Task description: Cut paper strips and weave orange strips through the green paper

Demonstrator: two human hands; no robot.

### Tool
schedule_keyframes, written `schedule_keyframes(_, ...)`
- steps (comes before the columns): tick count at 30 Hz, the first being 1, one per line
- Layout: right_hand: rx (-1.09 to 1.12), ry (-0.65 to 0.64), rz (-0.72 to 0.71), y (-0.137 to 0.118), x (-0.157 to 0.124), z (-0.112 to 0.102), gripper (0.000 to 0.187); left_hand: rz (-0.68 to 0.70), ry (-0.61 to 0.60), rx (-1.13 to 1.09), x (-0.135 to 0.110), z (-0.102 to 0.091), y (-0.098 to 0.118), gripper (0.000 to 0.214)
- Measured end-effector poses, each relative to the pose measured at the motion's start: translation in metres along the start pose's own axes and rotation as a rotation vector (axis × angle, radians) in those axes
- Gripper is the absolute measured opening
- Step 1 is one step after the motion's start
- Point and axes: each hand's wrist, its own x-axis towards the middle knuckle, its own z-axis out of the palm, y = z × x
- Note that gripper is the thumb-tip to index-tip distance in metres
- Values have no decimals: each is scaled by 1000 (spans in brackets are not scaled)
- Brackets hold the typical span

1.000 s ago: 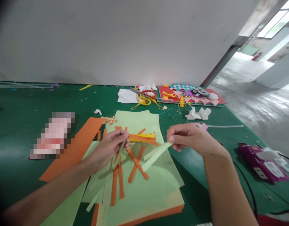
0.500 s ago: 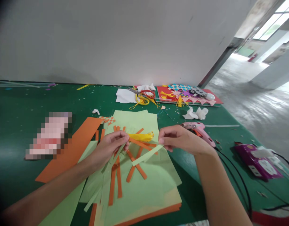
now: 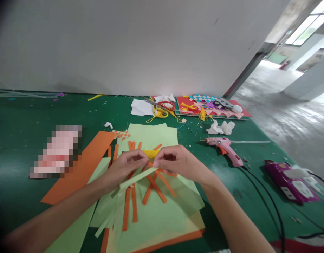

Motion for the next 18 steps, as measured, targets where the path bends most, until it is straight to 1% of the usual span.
schedule_keyframes(3, 30, 36, -32, -1, 5, 7, 26, 20, 1, -4, 0, 1, 0, 18)
schedule_keyframes(5, 31, 87, -54, -2, 8, 11, 27, 14, 0, -24, 0, 1, 1, 19)
schedule_keyframes(9, -16, 169, -96, -3, 12, 21, 28, 23, -2, -55, 0, 1, 1, 19)
schedule_keyframes(13, -50, 237, -139, 1, 14, 29, 25, -4, -5, -96, 0, 1, 0, 18)
schedule_keyframes(16, 11, 242, -150, 2, 15, 34, 23, -14, -19, -150, 0, 1, 1, 16)
schedule_keyframes(18, 20, 292, -158, 2, 15, 34, 21, -47, -4, -173, 1, 1, 1, 16)
